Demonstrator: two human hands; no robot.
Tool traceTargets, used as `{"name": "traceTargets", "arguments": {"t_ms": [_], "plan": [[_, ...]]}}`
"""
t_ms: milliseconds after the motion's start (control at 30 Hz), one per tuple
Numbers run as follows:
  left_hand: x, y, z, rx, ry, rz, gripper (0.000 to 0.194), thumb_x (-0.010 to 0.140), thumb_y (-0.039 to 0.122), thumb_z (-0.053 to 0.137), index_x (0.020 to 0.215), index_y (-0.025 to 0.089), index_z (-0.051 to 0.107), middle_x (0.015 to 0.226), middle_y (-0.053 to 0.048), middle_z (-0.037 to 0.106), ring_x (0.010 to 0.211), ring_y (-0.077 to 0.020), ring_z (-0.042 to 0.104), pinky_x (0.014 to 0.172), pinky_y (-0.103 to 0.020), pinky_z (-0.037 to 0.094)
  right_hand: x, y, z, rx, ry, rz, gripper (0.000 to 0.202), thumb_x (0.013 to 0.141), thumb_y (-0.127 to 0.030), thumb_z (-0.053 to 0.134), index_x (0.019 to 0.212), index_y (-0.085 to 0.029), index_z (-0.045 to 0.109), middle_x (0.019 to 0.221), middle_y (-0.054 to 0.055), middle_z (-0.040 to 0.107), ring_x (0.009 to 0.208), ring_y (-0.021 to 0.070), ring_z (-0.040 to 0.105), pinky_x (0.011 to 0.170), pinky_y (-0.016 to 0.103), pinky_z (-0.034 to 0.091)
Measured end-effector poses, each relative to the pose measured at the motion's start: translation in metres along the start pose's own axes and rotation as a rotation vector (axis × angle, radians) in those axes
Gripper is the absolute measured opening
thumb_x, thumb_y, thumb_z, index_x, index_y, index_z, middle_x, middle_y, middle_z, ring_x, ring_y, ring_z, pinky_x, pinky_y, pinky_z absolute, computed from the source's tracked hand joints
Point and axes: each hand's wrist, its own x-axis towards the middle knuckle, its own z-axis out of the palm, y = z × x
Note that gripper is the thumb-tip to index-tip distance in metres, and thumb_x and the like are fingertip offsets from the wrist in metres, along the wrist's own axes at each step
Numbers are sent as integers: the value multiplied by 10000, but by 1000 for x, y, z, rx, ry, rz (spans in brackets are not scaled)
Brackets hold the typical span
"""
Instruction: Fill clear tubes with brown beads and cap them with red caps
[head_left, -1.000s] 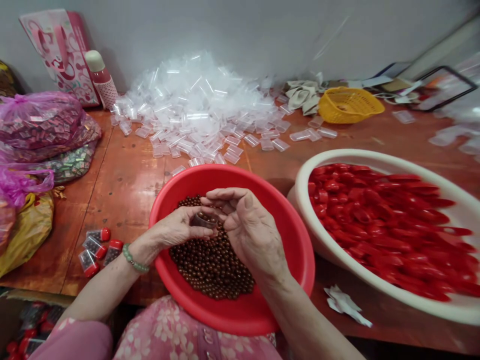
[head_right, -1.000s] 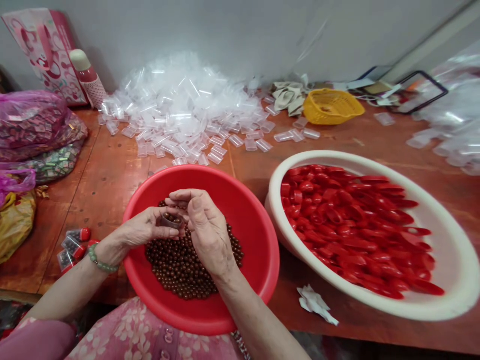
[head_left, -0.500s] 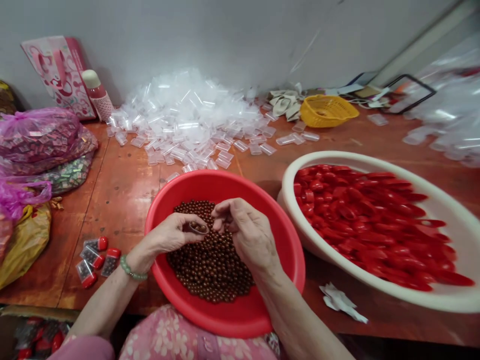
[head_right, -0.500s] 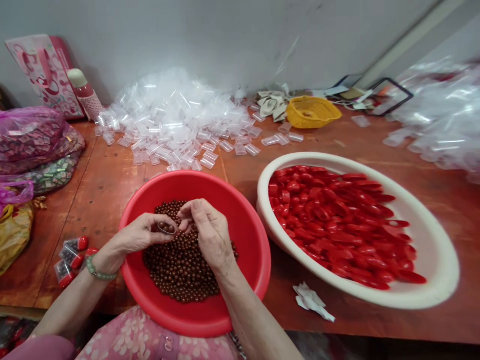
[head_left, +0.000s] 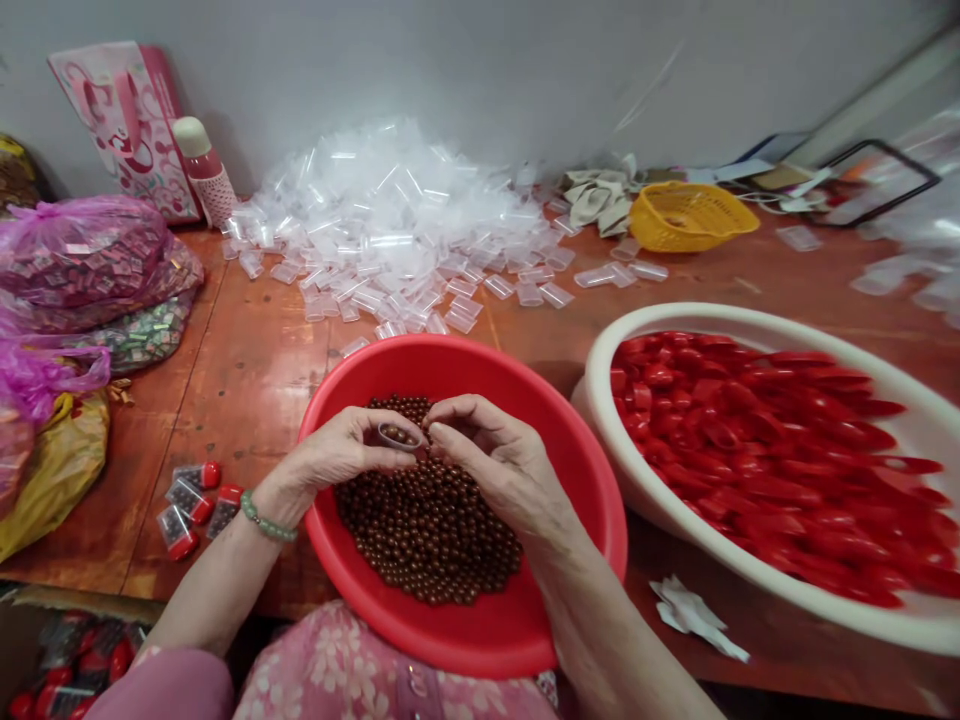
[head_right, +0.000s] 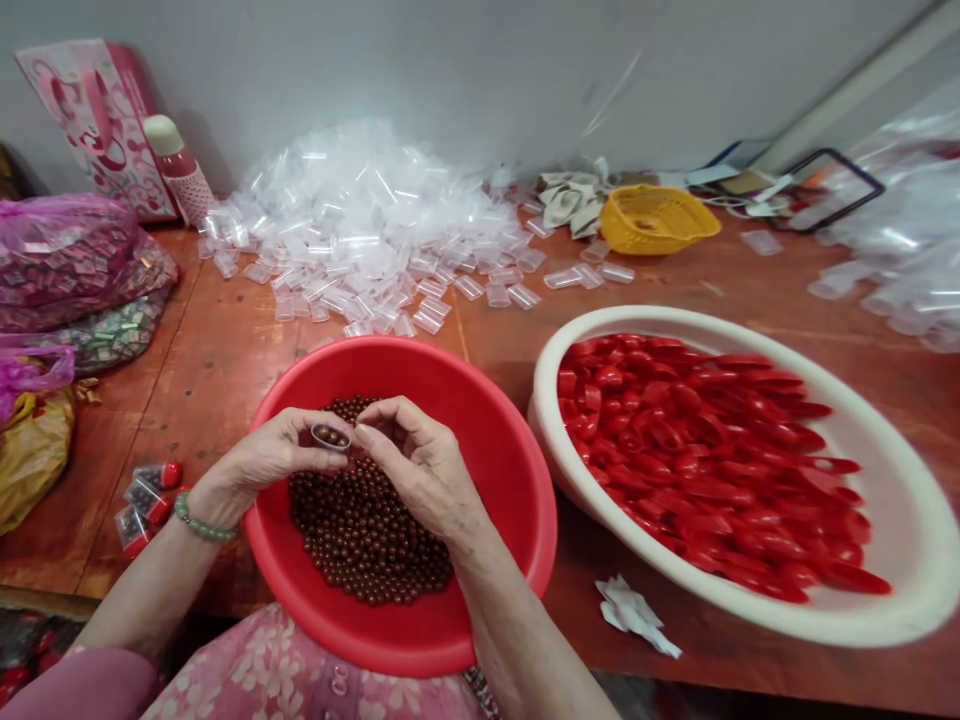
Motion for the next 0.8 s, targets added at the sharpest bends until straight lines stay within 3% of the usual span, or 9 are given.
{"name": "traceTargets", "arguments": {"t_ms": [67, 167, 400, 500, 600, 800], "plan": [[0, -2, 0, -1, -10, -13, 169, 683, 173, 730, 846, 139, 700, 798, -1, 662, 756, -112, 569, 799, -255, 426, 1, -1, -2, -65, -77, -50, 82, 821, -286, 648, 880, -231, 660, 802, 2, 633, 743, 146, 579, 691, 280, 462], [0, -3, 0, 12, -66, -26, 161, 683, 176, 728, 835, 129, 701, 750, 7, 650, 716, -105, 552, 781, -248, 423, 4, -2, -6, -150, -185, -106, 150, 834, -197, 581, 937, -249, 677, 859, 15, 633, 804, 158, 586, 749, 302, 459], [-3, -5, -2, 8, -100, -68, 144, 678, 206, 742, 786, 125, 691, 665, 37, 590, 633, -80, 485, 683, -220, 395, 10, -11, -9, -221, -358, -129, 173, 769, -138, 542, 855, -228, 662, 805, 20, 608, 756, 158, 558, 691, 293, 449], [-5, -6, -3, -14, -103, -58, 197, 670, 232, 758, 821, 122, 694, 719, 19, 624, 688, -99, 527, 742, -239, 411, 10, -12, -9, -243, -421, -159, 142, 765, -155, 575, 867, -227, 644, 822, 24, 602, 758, 158, 555, 689, 290, 451], [-6, -5, -3, -15, -115, -57, 253, 639, 267, 789, 827, 126, 695, 779, -5, 659, 756, -126, 562, 796, -260, 421, 8, -12, -8, -250, -440, -141, 52, 783, -233, 638, 824, -220, 607, 782, 13, 572, 699, 144, 527, 634, 272, 440], [-4, -7, -5, -25, -108, -84, 315, 604, 302, 814, 830, 135, 671, 709, 17, 625, 651, -89, 518, 662, -224, 410, 2, -8, -5, -293, -422, -98, 195, 820, -273, 623, 689, -212, 492, 665, -14, 506, 617, 120, 451, 559, 251, 375]]}}
